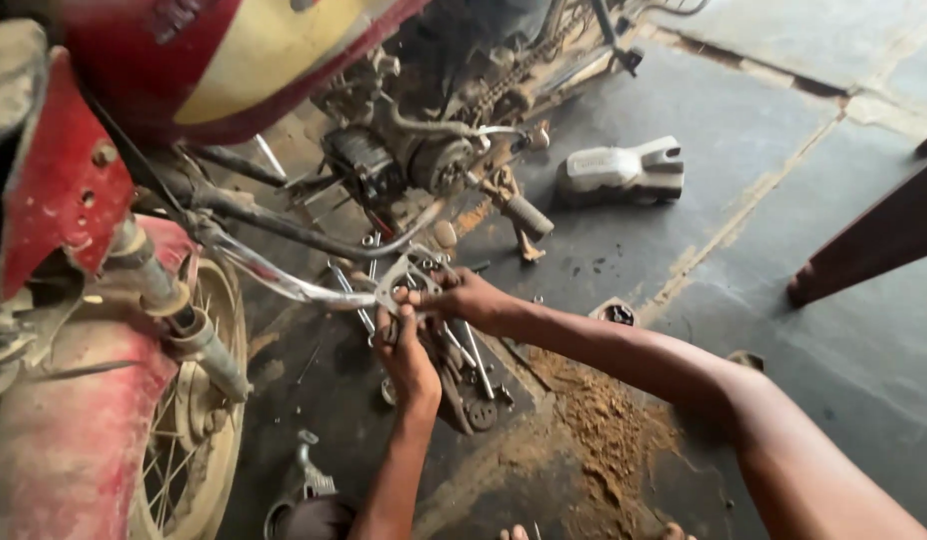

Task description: Cleaning and inspecting engine components of a motorcycle, including the cylinder head and gasket.

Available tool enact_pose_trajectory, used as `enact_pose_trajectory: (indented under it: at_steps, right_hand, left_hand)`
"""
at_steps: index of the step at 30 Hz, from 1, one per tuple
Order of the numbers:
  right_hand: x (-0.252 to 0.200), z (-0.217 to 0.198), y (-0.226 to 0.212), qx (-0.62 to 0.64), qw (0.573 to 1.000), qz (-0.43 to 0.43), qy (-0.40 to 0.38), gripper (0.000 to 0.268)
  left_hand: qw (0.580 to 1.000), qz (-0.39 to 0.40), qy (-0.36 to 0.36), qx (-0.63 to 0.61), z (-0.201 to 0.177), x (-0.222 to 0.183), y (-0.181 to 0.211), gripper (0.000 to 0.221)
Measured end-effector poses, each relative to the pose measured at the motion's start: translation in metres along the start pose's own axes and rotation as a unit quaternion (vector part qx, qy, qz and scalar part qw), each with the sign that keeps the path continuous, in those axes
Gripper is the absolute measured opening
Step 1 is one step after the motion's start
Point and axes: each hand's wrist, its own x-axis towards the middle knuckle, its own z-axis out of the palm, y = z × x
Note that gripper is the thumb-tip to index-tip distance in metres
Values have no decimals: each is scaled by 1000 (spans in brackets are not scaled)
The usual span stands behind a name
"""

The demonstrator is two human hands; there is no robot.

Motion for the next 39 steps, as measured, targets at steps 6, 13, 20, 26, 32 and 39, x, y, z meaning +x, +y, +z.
enact_pose_trajectory:
  at_steps: [6,13,20,26,32,39]
  right_hand:
    - [30,-1,55,127,989,-62,41,20]
    - [-9,27,23,106,989,-94,30,31]
    - [4,19,30,73,984,-139,85,30]
    - [13,25,41,115,953,-228,164,20]
    - [10,32,48,130,935,-246,221,31]
    - [8,32,48,126,932,-244,235,35]
  left_hand:
    - [996,-57,66,-20,-2,8,-3,29]
    - [989,-46,121,-77,0,17,17,33]
    - [997,-6,73,-39,-2,7,25,31]
    - [991,102,-36,72,-4,2,27,19]
    - [994,72,-56,60,-5,0,26,18]
    - [993,82,-51,69,-1,-2,31,14]
